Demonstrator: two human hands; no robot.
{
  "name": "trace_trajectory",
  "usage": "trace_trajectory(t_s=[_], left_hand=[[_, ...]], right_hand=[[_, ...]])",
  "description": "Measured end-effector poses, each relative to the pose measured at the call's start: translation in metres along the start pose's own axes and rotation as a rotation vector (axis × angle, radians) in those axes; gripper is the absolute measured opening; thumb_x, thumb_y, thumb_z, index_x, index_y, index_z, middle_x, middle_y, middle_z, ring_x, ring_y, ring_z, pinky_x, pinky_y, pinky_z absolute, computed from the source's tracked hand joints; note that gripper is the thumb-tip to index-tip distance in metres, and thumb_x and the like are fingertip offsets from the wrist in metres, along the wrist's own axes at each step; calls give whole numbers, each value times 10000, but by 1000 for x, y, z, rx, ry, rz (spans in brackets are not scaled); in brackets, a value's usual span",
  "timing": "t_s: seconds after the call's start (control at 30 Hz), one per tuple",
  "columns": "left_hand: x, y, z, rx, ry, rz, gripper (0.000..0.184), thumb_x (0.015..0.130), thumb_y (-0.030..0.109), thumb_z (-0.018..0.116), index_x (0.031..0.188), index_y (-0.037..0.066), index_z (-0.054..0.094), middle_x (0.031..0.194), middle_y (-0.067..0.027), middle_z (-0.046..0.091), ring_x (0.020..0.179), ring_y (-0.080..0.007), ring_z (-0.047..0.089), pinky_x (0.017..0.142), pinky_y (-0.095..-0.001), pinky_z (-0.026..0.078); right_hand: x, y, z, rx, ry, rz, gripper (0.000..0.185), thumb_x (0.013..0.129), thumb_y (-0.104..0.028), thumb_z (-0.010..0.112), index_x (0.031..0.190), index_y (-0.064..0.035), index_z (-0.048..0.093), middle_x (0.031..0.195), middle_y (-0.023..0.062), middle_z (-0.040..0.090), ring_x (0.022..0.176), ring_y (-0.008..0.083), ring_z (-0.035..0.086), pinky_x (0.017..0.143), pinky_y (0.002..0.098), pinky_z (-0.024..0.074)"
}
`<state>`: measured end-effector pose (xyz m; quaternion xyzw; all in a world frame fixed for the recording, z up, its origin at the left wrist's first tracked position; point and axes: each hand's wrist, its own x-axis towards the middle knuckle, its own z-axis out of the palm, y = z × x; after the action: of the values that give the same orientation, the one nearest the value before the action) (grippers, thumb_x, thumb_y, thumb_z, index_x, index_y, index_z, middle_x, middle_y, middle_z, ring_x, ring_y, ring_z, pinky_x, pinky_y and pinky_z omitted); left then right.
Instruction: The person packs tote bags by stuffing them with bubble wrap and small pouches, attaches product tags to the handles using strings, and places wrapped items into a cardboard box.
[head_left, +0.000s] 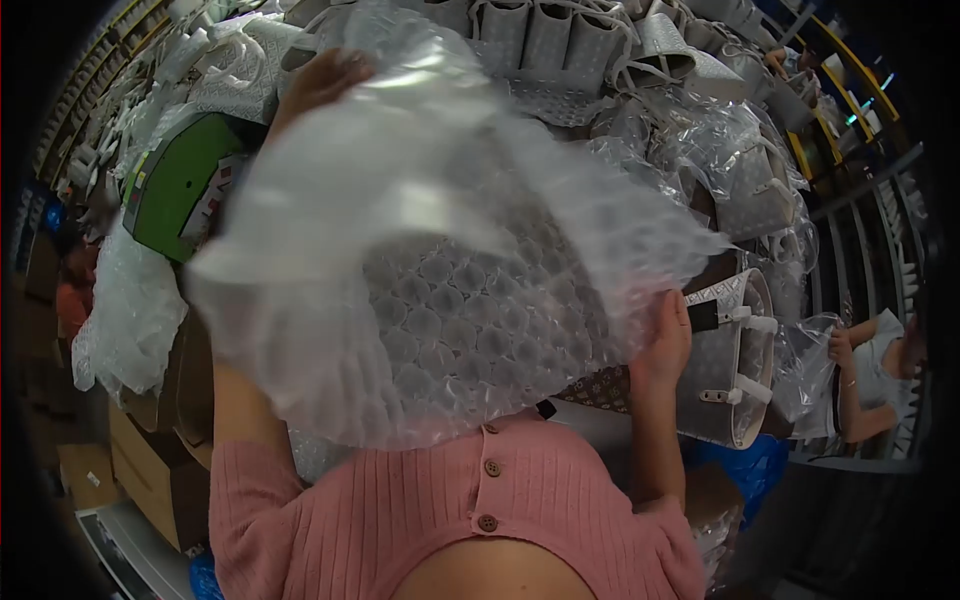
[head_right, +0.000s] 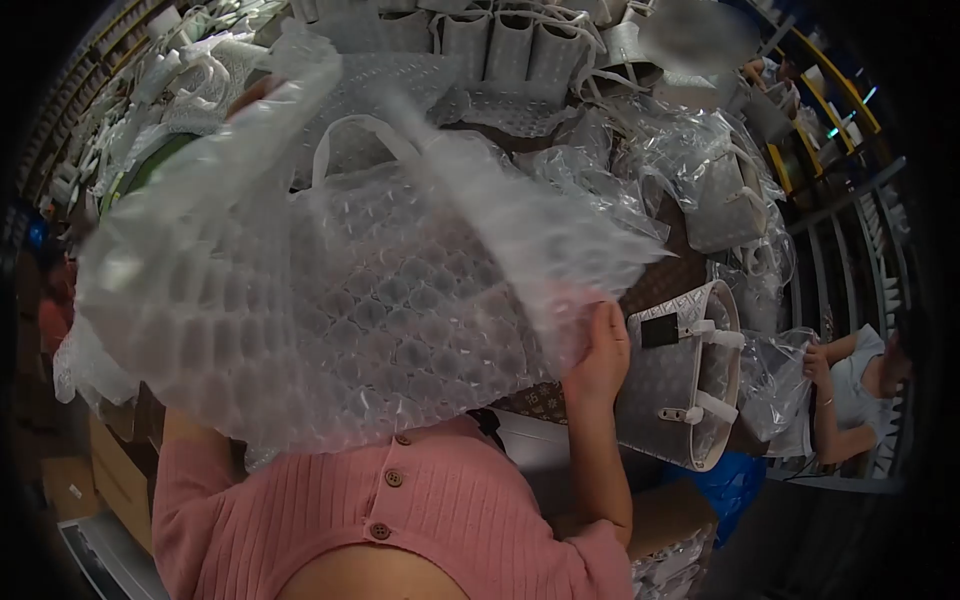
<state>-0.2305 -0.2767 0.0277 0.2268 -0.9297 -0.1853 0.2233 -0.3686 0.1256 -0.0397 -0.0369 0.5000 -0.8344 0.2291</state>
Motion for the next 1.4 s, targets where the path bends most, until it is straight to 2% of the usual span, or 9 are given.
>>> trace_trajectory(t_s=[0.23,0.43,0.63,0.73,0.87,0.97,1.17,1.23,1.4], left_hand=[[15,56,133,307,-190,490,363,770,273,642,1006,24,523,844,-150,596,810,-334,587,693,-417,456],[6,60,72,192,253,475,519,788,344,621,1160,9,483,937,-185,574,919,-320,560,779,-420,430],[-137,54,-19,18,-25,-596,720,759,449,654,1220,-56,428,1008,-226,563,888,-289,583,729,-356,467],[-164,54,-1,-473,-408,-624,804,753,474,647,1278,-65,362,1081,-218,543,930,-212,567,774,-326,455],[-162,60,46,-500,82,-291,826,760,410,663,1324,-63,289,1157,-202,511,992,-181,529,838,-309,432],[-134,96,11,-1394,58,-690,701,766,189,658,1327,-37,305,1264,-168,449,1181,-181,402,951,-298,358],[-82,138,-58,-50,173,455,681,640,110,742,1233,-28,437,1085,-174,570,964,-254,580,837,-321,450],[-90,145,-67,-2,203,456,661,638,107,740,1216,-26,447,1069,-171,571,941,-256,582,814,-323,453],[-126,172,-81,285,354,519,563,629,88,730,1131,-19,500,984,-155,577,825,-267,588,702,-331,470]], right_hand=[[-1,-5,-15,266,267,-350,251,939,-181,422,1093,-10,523,1145,128,547,1035,236,543,875,346,447],[-43,-22,19,-893,-426,-979,218,825,23,427,1007,64,539,1019,209,595,945,333,598,815,387,475],[-45,-29,42,-1069,-887,-881,325,711,97,484,1027,67,551,1053,216,586,1012,343,577,847,395,458],[-48,-12,57,-1062,-900,-819,331,709,87,494,1034,65,554,1053,210,586,1027,333,569,872,396,441],[-49,16,82,-1088,-1095,-1017,322,714,17,527,1033,60,553,1061,197,583,1016,323,570,867,392,439],[-46,25,99,-1118,-1217,-1094,330,720,-28,540,1040,54,545,1079,189,573,1018,310,565,870,393,436],[-21,-74,150,-1297,-1175,-1451,591,734,-310,652,1235,-45,482,1217,155,521,1155,320,471,962,435,356],[-10,-119,166,-1526,-929,-1732,717,699,-334,675,1306,-70,400,1210,152,528,1153,330,467,960,444,349],[41,-166,183,-1684,-802,-1255,726,637,-238,758,1249,-24,430,1091,129,584,950,285,573,825,376,448]])
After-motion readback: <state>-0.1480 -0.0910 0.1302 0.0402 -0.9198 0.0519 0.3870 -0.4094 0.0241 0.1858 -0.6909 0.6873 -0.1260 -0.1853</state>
